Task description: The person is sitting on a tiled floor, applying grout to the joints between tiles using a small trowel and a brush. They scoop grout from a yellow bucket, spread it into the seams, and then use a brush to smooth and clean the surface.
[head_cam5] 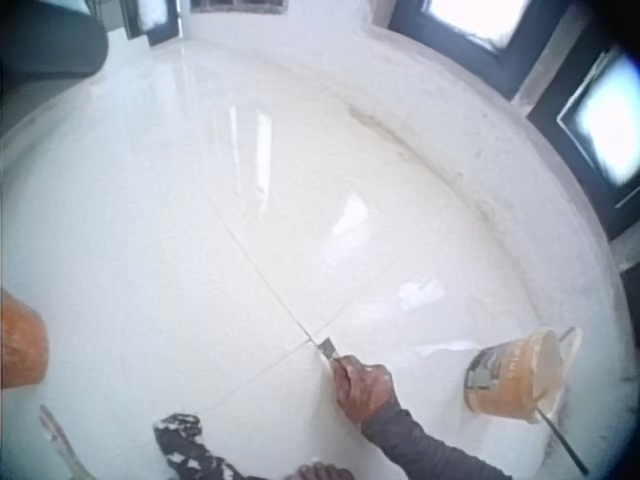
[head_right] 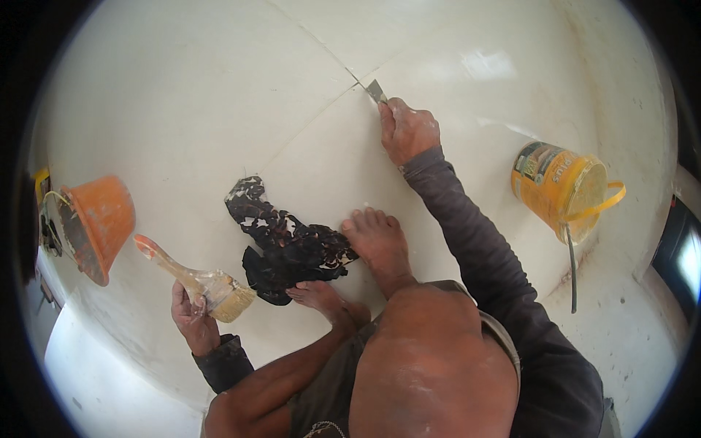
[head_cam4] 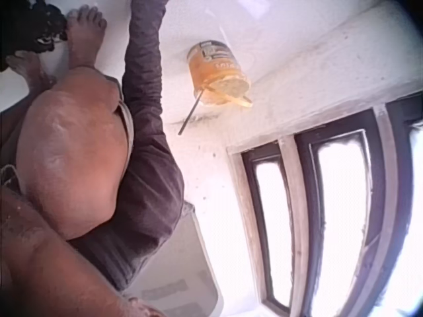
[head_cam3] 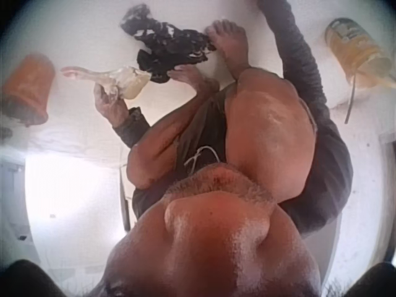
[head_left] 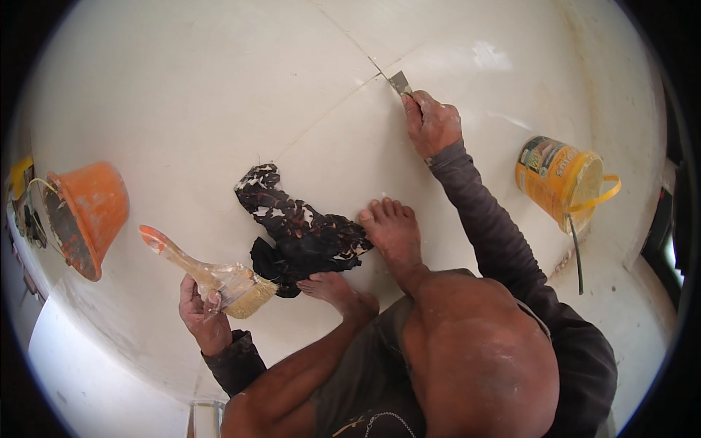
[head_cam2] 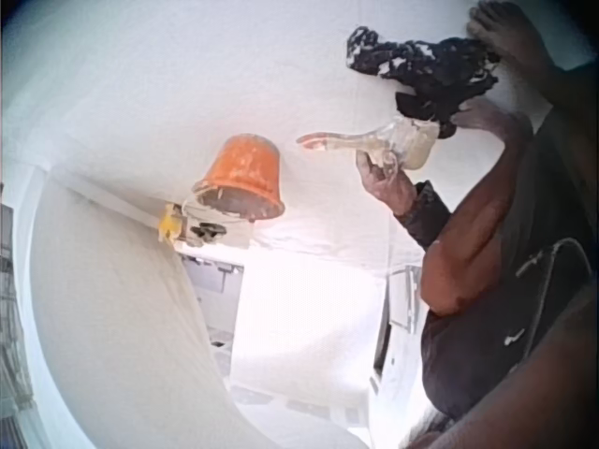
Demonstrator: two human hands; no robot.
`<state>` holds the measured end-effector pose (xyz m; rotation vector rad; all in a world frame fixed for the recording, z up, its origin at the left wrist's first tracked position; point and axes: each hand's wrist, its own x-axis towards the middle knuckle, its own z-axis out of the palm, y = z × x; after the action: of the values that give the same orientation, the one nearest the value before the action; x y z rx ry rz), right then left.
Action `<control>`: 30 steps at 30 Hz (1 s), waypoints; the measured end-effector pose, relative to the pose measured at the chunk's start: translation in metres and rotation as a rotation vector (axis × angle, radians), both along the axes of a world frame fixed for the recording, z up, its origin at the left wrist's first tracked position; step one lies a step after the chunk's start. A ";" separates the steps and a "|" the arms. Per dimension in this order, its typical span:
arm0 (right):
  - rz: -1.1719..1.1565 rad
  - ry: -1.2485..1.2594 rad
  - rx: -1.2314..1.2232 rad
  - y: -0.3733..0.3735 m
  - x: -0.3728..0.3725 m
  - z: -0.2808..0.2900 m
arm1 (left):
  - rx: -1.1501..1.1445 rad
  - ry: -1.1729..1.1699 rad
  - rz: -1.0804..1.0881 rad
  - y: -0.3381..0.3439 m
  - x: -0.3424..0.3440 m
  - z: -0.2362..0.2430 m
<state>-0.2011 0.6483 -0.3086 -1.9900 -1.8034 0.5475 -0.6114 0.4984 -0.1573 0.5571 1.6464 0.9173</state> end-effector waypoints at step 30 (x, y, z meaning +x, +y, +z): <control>0.054 -0.045 -0.022 -0.008 -0.009 -0.007 | 0.015 0.003 -0.009 -0.015 -0.019 -0.013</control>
<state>-0.2104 0.6405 -0.3153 -1.9880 -1.8905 0.5457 -0.6304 0.4832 -0.1700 0.5764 1.6394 0.9234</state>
